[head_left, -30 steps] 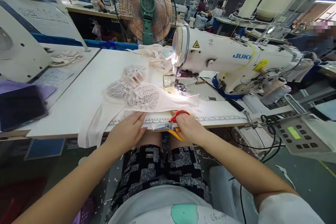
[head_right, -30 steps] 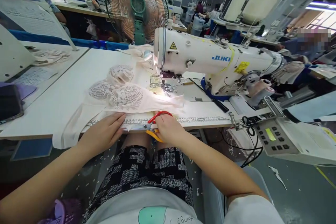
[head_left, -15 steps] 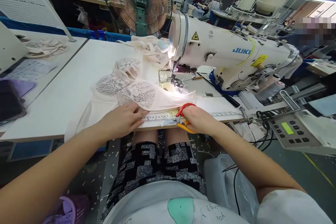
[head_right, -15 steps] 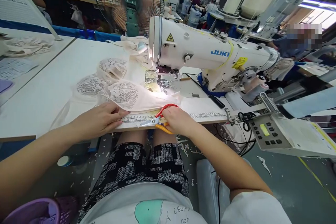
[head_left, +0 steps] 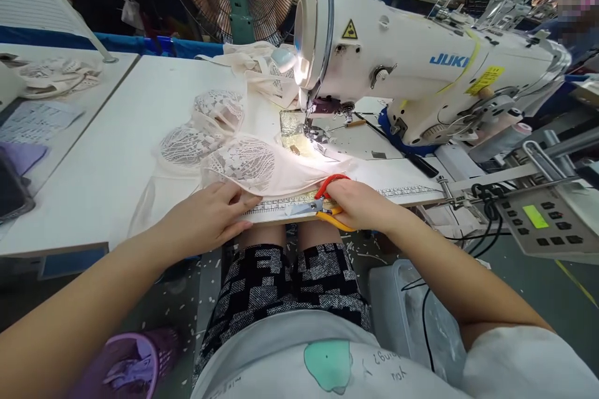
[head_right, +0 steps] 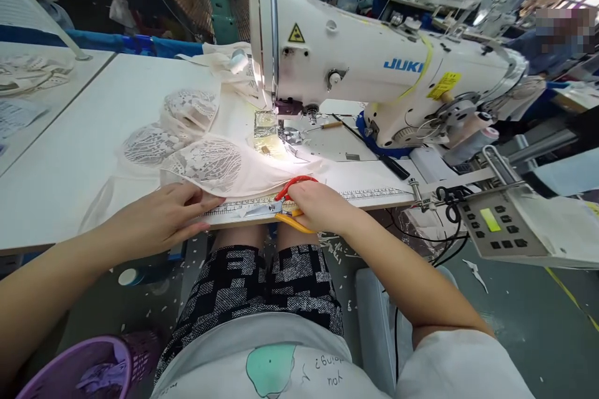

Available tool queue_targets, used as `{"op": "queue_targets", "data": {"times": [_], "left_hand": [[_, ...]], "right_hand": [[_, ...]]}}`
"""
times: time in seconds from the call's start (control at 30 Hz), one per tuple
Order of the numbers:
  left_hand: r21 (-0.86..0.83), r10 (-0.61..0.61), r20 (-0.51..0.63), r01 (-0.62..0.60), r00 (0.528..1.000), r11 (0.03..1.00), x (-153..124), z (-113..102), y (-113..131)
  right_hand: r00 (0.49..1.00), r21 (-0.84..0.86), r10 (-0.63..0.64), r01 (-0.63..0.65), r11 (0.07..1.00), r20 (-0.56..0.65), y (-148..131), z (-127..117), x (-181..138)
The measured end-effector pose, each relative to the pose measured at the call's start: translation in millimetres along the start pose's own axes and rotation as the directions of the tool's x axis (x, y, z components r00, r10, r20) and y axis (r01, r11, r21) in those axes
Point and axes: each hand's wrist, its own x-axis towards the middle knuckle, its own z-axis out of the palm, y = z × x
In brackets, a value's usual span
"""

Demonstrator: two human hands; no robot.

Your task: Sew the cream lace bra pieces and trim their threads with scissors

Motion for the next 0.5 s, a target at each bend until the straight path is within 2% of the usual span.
{"op": "queue_targets", "data": {"times": [0.1,0.23,0.37,0.5], "left_hand": [[0.042,0.008,0.004,-0.008,1.0,0.999,-0.2,0.6,0.7],[0.172,0.027,0.011,-0.028,1.0,0.985,-0.6,4.8,2.8],[0.301,0.044,0.019,-0.048,0.999,0.952,-2.6,7.0,5.2],[0.359,0.121,-0.085,-0.083,0.989,0.93,-6.0,9.8,3.5]], "right_hand": [[0.997,0.149,0.077,-0.075,0.986,-0.009,7.7,-8.9,-3.1],[0.976,0.296,0.211,-0.215,0.931,0.045,26.3,-23.8,0.2],[0.969,0.301,0.237,-0.249,0.92,0.077,40.7,-32.5,14.2],[0.951,0.173,0.292,-0.305,0.936,0.098,43.8,-36.3,29.2]]}}
